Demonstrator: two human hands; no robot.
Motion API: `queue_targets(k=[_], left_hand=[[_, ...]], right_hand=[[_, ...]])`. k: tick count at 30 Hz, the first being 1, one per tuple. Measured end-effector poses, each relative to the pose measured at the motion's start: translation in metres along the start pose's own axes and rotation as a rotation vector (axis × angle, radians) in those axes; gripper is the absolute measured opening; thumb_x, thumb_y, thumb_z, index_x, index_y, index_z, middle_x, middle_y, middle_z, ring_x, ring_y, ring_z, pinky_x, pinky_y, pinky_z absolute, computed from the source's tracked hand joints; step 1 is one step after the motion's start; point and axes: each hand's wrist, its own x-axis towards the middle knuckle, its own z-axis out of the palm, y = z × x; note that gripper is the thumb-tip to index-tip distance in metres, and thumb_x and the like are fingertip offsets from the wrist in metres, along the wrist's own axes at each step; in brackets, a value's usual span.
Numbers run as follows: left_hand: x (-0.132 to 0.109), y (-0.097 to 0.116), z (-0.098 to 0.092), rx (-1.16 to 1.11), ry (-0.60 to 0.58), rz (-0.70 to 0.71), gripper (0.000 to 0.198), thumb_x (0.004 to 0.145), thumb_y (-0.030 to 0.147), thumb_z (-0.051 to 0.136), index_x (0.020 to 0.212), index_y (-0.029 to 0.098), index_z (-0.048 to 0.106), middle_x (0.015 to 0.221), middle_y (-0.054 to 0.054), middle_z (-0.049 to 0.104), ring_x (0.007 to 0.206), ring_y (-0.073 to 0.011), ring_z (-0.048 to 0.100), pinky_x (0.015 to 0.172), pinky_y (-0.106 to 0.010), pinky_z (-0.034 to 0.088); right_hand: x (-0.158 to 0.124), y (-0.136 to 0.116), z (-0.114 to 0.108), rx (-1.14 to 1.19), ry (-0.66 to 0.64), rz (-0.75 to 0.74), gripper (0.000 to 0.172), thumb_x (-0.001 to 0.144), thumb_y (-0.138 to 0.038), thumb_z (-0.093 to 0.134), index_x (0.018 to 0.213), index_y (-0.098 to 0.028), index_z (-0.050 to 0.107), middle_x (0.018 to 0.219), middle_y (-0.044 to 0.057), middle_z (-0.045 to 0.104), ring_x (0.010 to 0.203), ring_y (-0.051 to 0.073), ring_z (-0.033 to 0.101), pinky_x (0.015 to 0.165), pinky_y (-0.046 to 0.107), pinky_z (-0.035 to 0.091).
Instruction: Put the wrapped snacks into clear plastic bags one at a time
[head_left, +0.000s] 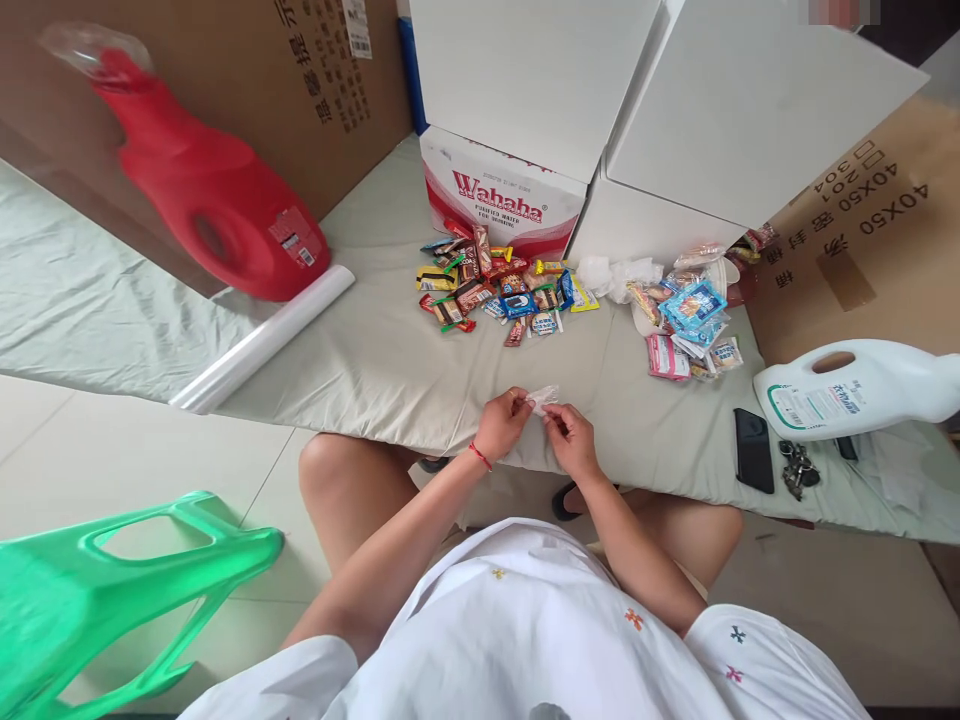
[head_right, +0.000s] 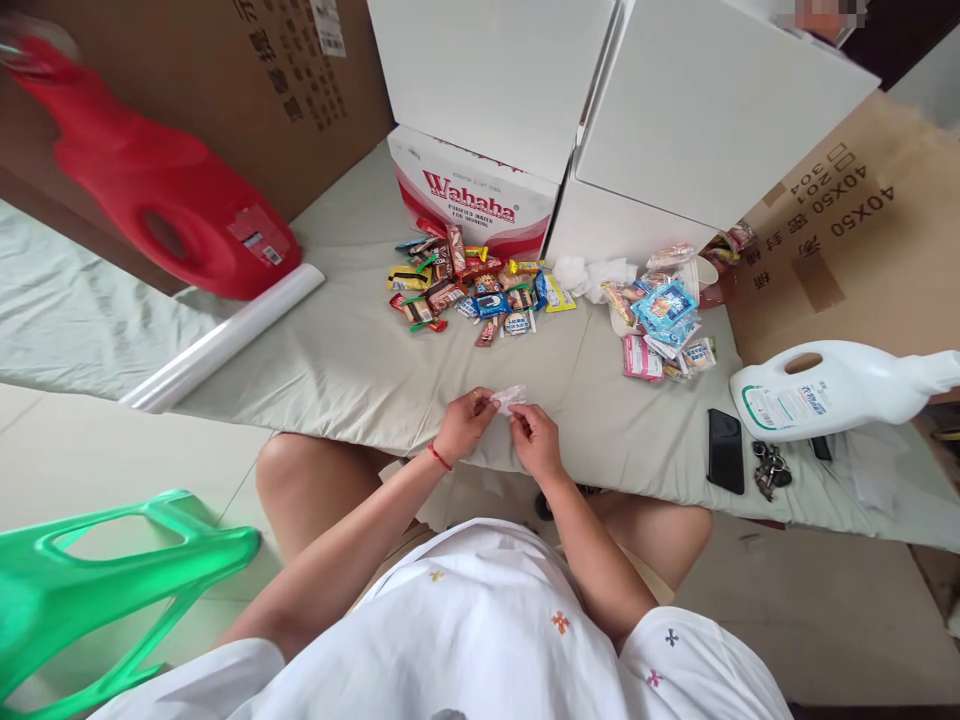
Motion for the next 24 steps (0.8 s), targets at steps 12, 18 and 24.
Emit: queue_targets(k=[12,18,24], left_hand=[[-0.003,-0.012,-0.009,-0.301,-0.013,-0.049,0.038,0.085,0.057,0.068,0.084,0.020,0.057,0.064,0.004,0.055,0.051,-0.0089,0.044,0.051,-0.024,0.032],[-0.008,-0.006,-0.012,-0.284,-0.093,0.034,0.042,0.089,0.061,0.064,0.082,0.020,0.056,0.061,0.005,0.050,0.055,-0.0097,0.043,0.054,-0.025,0.033],[-0.007,-0.011,-0.014,-0.428,-0.057,-0.022,0.040,0.090,0.059,0.063,0.085,0.022,0.052,0.063,0.005,0.053,0.054,-0.0094,0.044,0.054,-0.024,0.035]], right_hand=[[0.002,0.006,-0.007,0.249,0.042,0.153,0.025,0.094,-0.047,0.063,0.100,-0.025,0.072,0.083,0.000,0.066,0.072,0.016,0.059,0.071,0.030,0.050],[0.003,-0.007,-0.004,0.211,-0.060,0.115,0.020,0.087,-0.047,0.071,0.092,-0.028,0.075,0.089,0.002,0.067,0.076,0.017,0.059,0.073,0.030,0.050],[0.011,-0.003,-0.010,0.535,0.129,0.362,0.030,0.076,-0.051,0.080,0.085,-0.024,0.072,0.071,-0.003,0.059,0.060,0.012,0.048,0.058,0.026,0.043]])
